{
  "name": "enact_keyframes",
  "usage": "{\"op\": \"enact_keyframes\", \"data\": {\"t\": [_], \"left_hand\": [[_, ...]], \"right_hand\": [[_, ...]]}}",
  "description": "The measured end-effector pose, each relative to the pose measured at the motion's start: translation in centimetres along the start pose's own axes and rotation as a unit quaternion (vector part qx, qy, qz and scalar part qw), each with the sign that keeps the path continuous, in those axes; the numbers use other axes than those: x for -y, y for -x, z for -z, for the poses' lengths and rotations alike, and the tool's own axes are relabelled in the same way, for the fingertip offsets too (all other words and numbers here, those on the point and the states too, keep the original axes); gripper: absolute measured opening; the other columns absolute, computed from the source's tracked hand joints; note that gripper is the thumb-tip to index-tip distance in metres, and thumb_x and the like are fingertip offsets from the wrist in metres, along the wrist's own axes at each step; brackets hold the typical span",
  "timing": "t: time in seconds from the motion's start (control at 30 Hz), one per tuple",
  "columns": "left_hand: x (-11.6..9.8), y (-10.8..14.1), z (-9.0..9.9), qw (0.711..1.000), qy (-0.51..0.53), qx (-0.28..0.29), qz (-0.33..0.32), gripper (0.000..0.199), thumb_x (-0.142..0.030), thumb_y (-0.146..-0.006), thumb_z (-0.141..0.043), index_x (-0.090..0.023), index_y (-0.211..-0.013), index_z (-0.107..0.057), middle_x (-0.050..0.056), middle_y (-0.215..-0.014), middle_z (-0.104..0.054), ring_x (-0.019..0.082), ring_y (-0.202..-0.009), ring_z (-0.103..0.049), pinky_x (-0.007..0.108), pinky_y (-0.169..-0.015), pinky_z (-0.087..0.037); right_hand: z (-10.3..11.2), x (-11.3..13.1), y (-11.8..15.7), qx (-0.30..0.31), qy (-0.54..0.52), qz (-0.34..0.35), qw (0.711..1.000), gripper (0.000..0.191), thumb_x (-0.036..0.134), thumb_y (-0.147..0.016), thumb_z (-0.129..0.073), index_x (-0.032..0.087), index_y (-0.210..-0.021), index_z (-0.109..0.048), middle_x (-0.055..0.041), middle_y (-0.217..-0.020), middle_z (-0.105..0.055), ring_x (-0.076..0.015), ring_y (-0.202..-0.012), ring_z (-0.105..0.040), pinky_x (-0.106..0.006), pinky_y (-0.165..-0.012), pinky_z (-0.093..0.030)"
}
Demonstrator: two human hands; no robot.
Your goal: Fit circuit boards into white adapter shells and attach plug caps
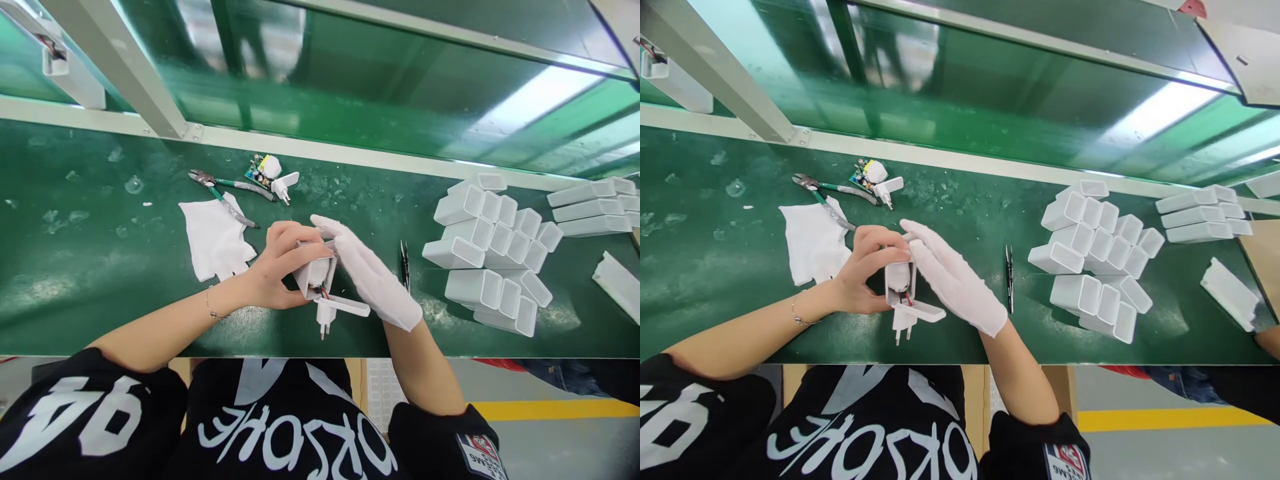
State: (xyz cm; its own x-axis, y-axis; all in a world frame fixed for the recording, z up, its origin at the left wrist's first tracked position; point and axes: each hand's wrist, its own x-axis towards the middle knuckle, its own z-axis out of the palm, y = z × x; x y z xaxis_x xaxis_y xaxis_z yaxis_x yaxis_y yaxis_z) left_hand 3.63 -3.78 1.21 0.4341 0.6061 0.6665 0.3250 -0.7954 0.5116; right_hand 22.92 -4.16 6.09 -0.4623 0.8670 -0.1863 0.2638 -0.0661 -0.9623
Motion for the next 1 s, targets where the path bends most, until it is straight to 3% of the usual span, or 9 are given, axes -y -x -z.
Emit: {"op": "enact_keyframes", "data": {"t": [0.1,0.2,0.33,0.6,0.73,0.83,0.9,0.93,1.0], "left_hand": [[0.1,0.1,0.1,0.999,-0.026,-0.023,0.021,0.048,-0.036,-0.084,-0.069,-0.030,-0.127,-0.048,0.009,-0.107,-0.056,0.026,-0.099,-0.055,0.045,-0.087,-0.045],[0.3,0.3,0.1,0.998,-0.034,-0.021,0.044,0.052,-0.039,-0.081,-0.072,-0.030,-0.127,-0.049,0.008,-0.107,-0.054,0.025,-0.096,-0.055,0.044,-0.084,-0.045],[0.3,0.4,0.0,0.998,-0.041,-0.022,0.051,0.051,-0.036,-0.080,-0.074,-0.030,-0.126,-0.052,0.008,-0.108,-0.054,0.025,-0.097,-0.055,0.043,-0.083,-0.043],[0.3,0.1,0.1,0.997,-0.065,-0.002,0.038,0.048,-0.026,-0.080,-0.067,-0.027,-0.125,-0.050,0.009,-0.106,-0.053,0.026,-0.099,-0.053,0.042,-0.080,-0.039],[0.0,0.2,0.2,0.997,-0.060,0.031,0.048,0.050,-0.032,-0.081,-0.069,-0.027,-0.126,-0.048,0.008,-0.106,-0.053,0.025,-0.095,-0.054,0.040,-0.080,-0.039],[-0.3,0.4,0.1,0.997,-0.029,0.044,0.052,0.049,-0.037,-0.083,-0.069,-0.026,-0.126,-0.048,0.008,-0.106,-0.055,0.025,-0.095,-0.056,0.040,-0.081,-0.040],[-0.3,0.4,0.1,0.997,-0.007,0.050,0.064,0.049,-0.035,-0.084,-0.068,-0.025,-0.128,-0.048,0.010,-0.110,-0.058,0.026,-0.098,-0.058,0.040,-0.082,-0.040],[-0.3,0.5,0.1,0.996,0.003,0.056,0.073,0.050,-0.035,-0.084,-0.067,-0.024,-0.129,-0.048,0.011,-0.112,-0.059,0.026,-0.101,-0.059,0.040,-0.083,-0.040],[-0.1,0.5,0.1,0.994,0.016,0.069,0.083,0.051,-0.037,-0.086,-0.066,-0.023,-0.132,-0.047,0.012,-0.117,-0.062,0.027,-0.104,-0.060,0.041,-0.086,-0.041]], "right_hand": [[0.3,0.6,0.1,-0.042,-0.006,-0.029,0.999,0.029,0.044,-0.100,-0.046,0.022,-0.100,-0.063,-0.0024,-0.101,-0.067,-0.0172,-0.091,-0.064,-0.032,-0.083,-0.054],[0.7,1.0,0.2,0.001,0.038,-0.080,0.996,0.023,0.031,-0.090,-0.057,0.019,-0.071,-0.057,0.0011,-0.075,-0.062,-0.0133,-0.072,-0.057,-0.027,-0.065,-0.045],[0.8,1.3,0.3,0.042,0.068,-0.107,0.991,0.013,0.023,-0.082,-0.057,0.019,-0.071,-0.061,0.0017,-0.070,-0.064,-0.0122,-0.064,-0.053,-0.026,-0.059,-0.040],[-0.5,0.2,-0.1,-0.053,0.217,0.009,0.975,0.019,0.018,-0.079,-0.053,0.019,-0.060,-0.055,0.0013,-0.061,-0.059,-0.0110,-0.057,-0.046,-0.027,-0.055,-0.035],[-0.3,0.0,0.0,-0.153,0.175,0.044,0.972,0.022,0.019,-0.082,-0.053,0.021,-0.061,-0.052,0.0009,-0.064,-0.060,-0.0122,-0.060,-0.051,-0.027,-0.058,-0.042],[0.4,0.1,0.1,-0.200,0.062,0.069,0.975,0.021,0.021,-0.089,-0.049,0.023,-0.068,-0.052,0.0002,-0.073,-0.059,-0.0140,-0.071,-0.057,-0.028,-0.067,-0.049],[0.6,0.2,0.1,-0.166,-0.031,0.058,0.984,0.007,0.024,-0.091,-0.051,0.025,-0.087,-0.057,-0.0016,-0.097,-0.064,-0.0161,-0.091,-0.064,-0.029,-0.076,-0.055],[0.5,0.3,0.0,-0.135,-0.065,0.039,0.988,0.011,0.026,-0.090,-0.055,0.027,-0.100,-0.057,-0.0028,-0.113,-0.064,-0.0177,-0.104,-0.064,-0.031,-0.082,-0.057],[0.1,0.4,-0.2,-0.057,-0.093,-0.021,0.994,0.040,0.030,-0.087,-0.061,0.029,-0.125,-0.049,-0.0051,-0.137,-0.057,-0.0208,-0.122,-0.060,-0.035,-0.093,-0.057]]}}
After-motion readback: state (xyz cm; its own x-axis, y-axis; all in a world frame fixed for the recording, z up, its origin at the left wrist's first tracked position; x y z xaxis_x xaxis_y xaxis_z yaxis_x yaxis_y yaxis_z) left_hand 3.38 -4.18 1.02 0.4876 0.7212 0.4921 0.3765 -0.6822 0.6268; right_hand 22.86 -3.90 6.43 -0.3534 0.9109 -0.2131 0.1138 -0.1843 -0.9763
